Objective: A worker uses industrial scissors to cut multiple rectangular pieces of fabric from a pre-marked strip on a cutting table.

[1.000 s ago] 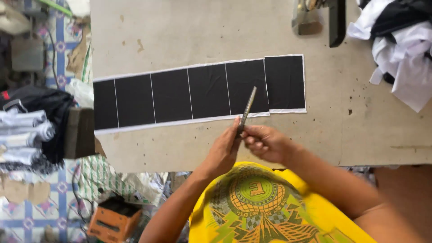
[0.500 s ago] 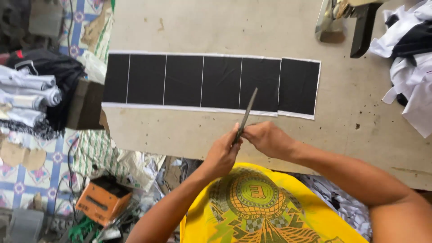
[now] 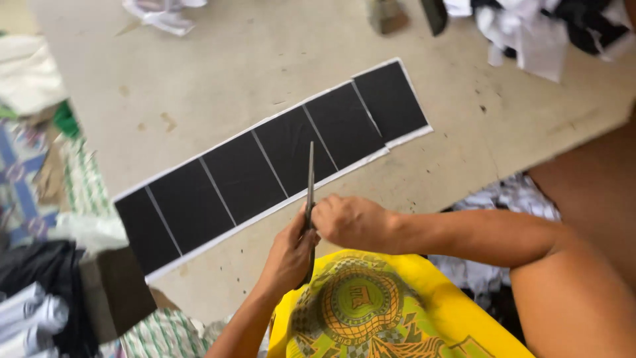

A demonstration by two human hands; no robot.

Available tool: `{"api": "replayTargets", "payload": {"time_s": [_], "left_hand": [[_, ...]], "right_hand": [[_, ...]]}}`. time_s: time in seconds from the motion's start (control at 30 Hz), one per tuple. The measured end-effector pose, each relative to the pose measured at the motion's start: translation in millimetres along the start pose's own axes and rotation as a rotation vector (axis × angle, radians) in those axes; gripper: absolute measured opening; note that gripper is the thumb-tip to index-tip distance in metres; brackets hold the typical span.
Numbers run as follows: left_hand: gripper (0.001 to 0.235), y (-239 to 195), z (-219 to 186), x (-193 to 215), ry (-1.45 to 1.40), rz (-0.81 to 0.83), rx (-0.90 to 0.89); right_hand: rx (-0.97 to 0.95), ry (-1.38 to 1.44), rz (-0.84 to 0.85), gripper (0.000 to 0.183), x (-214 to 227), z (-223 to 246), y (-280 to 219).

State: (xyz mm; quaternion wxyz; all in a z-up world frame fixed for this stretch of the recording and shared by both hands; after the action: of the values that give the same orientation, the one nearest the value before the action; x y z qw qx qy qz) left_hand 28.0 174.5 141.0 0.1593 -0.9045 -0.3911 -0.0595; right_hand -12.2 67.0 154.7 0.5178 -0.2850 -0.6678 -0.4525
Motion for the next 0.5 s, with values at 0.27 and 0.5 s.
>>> {"api": "replayTargets", "payload": {"time_s": [0.27,0.5], "left_hand": [[0.062,-5,10,8,0.189,0.092,-0.029],[0.056,33,11,-5,0.189,-0.061,-0.067]], "right_hand": [[-1.176,1.541,0.254,0.017,-18,-16,-7],[-1.04,1.448,-0.152,0.053,-71,-104,-52]]}}
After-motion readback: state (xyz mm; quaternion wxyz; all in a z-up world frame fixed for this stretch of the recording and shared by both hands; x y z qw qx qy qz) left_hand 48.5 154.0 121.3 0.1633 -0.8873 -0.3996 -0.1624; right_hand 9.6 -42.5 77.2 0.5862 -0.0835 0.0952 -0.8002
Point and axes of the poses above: each hand's wrist, its own y-axis towards the middle knuckle, its own x-axis out of the back of the hand, z = x × y, the point moved 7 cm from there along y, towards the middle knuckle, and after that the axes turned 8 degrees about -z, right-handed, at the moved point
